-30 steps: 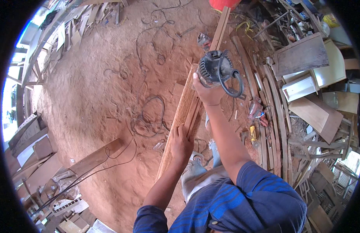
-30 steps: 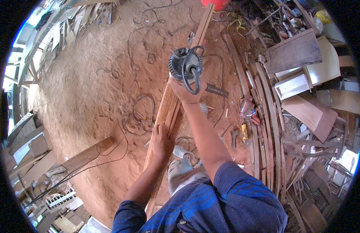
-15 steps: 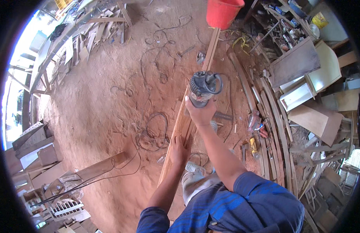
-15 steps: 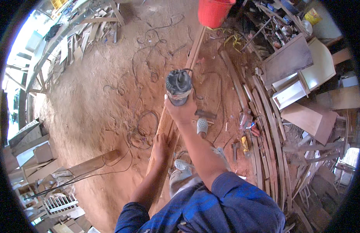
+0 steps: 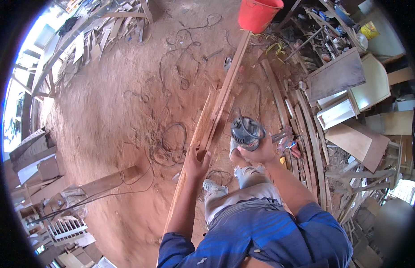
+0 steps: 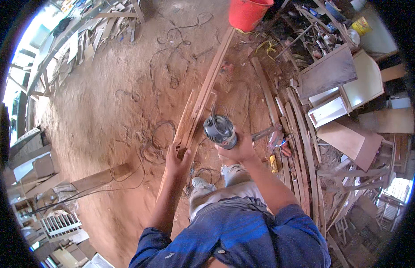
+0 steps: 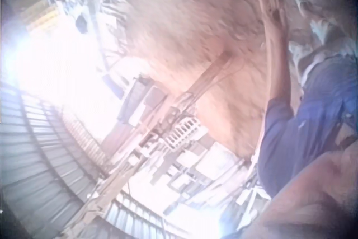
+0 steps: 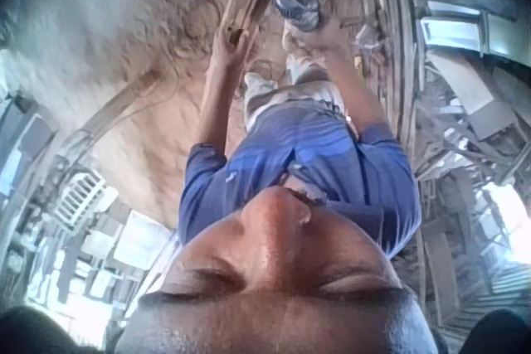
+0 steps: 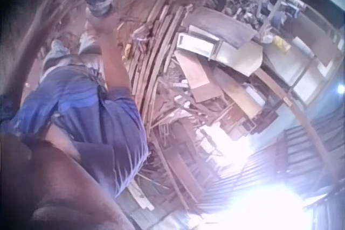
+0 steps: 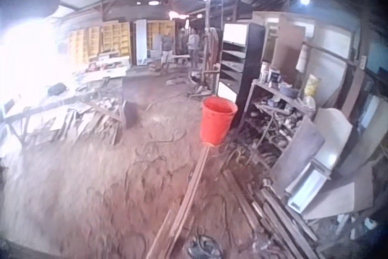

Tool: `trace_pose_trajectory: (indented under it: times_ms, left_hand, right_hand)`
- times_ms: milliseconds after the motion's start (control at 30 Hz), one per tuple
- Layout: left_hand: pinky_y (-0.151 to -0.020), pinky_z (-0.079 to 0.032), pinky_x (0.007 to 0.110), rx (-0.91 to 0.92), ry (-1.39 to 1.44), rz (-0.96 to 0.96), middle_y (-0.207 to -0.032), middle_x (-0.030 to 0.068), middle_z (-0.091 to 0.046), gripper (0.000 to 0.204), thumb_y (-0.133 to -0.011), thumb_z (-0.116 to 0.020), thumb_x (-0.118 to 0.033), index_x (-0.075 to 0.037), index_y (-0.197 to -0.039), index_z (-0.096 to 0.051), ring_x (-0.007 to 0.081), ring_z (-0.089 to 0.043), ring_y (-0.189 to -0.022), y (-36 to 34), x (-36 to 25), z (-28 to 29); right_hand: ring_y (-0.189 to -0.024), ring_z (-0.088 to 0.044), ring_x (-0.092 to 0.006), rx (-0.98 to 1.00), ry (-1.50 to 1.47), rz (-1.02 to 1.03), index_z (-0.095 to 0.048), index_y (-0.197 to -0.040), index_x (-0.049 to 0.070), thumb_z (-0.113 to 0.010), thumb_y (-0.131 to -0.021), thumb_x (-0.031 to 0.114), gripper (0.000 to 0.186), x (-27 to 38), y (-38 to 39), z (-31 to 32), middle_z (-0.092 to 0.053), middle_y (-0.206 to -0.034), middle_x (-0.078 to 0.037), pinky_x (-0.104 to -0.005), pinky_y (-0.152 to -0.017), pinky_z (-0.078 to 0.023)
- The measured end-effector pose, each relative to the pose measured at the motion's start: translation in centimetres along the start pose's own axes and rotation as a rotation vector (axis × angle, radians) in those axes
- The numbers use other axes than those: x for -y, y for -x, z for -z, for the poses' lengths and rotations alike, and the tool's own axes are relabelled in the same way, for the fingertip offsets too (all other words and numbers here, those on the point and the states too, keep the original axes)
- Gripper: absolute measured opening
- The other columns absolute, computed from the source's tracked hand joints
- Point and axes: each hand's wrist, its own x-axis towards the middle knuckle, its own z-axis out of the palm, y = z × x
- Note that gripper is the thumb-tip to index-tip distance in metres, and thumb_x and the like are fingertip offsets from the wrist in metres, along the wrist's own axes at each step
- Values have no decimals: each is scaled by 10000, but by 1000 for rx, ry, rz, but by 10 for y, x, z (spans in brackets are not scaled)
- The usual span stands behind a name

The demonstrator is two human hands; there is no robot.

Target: The person uses a handheld router to shape the edge of a long wooden plank. Afterward, they move to a workbench and use a wrench to adjust the router and handle a small router bit before placing it into a storage rack.

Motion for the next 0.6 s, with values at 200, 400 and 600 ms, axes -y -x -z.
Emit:
trace_pose_trajectory:
  times_ms: [200, 400, 600]
  left_hand:
    - [-942, -525, 421, -151, -81, -327, -1222, 173, -678, 419, -940, -726, -211, 12, -1278, -617, 324, -672, -1093, -5, -21, 9]
    - [-871, -484, 254, 270, 879, 241, -1073, 41, -724, 277, -1035, -669, -151, 46, -1226, -706, 85, -619, -977, 13, -78, 0]
    - [-891, -503, 269, 220, 1107, 340, -1019, 38, -723, 177, -1002, -718, -136, 19, -1084, -733, 115, -645, -969, 42, -92, -9]
  right_hand:
    - [-796, -764, -259, 239, 239, 97, -686, -1169, 68, -953, -647, 373, 661, -12, 14, 25, -759, -896, -124, -398, -726, -587]
    - [-812, -718, -410, 303, 538, 303, -653, -1117, 77, -954, -576, 364, 682, -11, 25, 30, -725, -879, -155, -469, -697, -573]
    - [-830, -720, -393, 310, 573, 364, -660, -1089, 89, -940, -518, 418, 716, 9, 43, 46, -729, -905, -146, -471, -708, -554]
